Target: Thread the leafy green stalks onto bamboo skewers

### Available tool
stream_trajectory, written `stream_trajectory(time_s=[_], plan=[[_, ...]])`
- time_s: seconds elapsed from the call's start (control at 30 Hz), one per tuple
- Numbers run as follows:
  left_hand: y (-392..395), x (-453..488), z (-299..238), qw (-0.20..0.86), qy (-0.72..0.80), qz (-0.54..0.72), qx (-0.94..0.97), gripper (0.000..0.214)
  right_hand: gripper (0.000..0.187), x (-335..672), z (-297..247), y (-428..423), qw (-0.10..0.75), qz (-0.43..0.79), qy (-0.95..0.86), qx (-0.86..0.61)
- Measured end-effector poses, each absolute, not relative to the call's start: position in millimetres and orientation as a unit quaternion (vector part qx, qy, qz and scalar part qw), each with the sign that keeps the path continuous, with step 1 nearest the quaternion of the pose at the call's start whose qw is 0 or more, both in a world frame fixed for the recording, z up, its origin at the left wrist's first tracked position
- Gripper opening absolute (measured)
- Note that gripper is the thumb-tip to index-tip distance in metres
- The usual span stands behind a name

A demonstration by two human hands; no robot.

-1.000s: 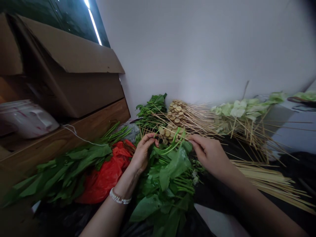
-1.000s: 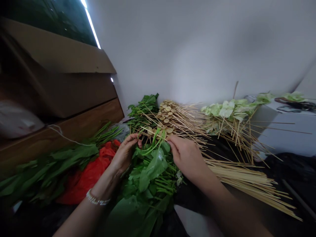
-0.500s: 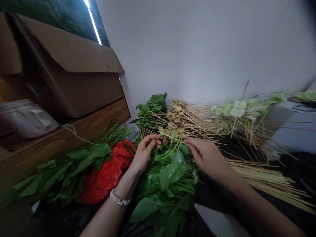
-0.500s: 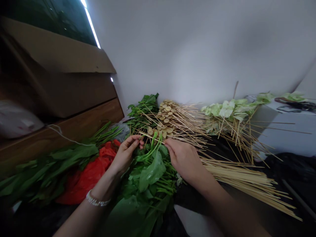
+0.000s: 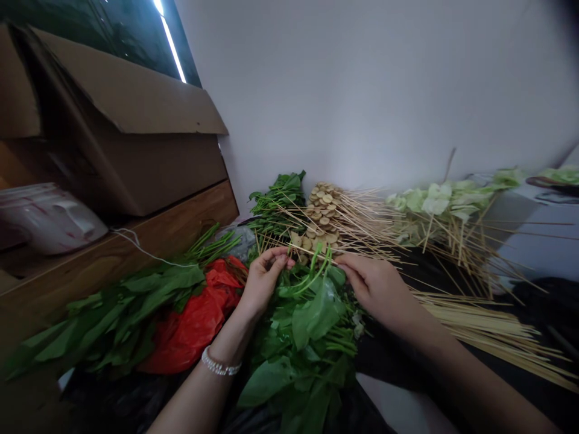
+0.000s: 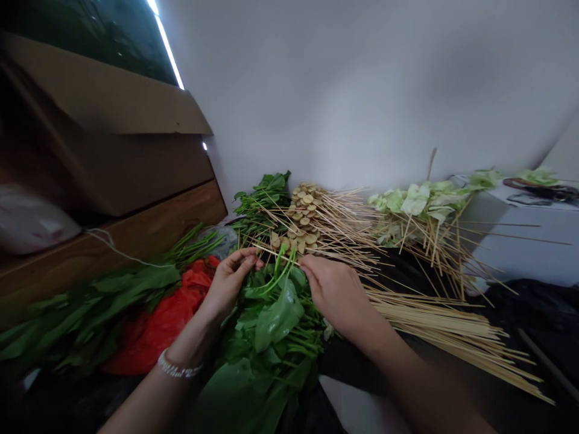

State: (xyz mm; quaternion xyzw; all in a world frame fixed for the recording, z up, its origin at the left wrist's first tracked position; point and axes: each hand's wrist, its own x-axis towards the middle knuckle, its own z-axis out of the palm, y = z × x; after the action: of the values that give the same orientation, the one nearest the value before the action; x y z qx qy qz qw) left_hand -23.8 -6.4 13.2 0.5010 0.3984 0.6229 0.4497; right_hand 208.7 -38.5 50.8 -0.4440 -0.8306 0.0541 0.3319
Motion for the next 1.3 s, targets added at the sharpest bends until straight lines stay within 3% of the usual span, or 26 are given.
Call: stream_trajectory(time_s=[0.3, 1.3], plan=[[-6.4, -24.1, 20.3, 0.586, 0.362, 0.632, 0.356, 0.033, 0.028, 206.5, 49.5, -40.4, 0.292, 0.072, -0.835, -0.461], [-7.0, -22.5, 18.5, 0.557, 0.366, 0.634, 0.393, 0.03, 0.028, 204.2, 49.7, -42.6, 0.264, 0.071, -0.839, -0.47]])
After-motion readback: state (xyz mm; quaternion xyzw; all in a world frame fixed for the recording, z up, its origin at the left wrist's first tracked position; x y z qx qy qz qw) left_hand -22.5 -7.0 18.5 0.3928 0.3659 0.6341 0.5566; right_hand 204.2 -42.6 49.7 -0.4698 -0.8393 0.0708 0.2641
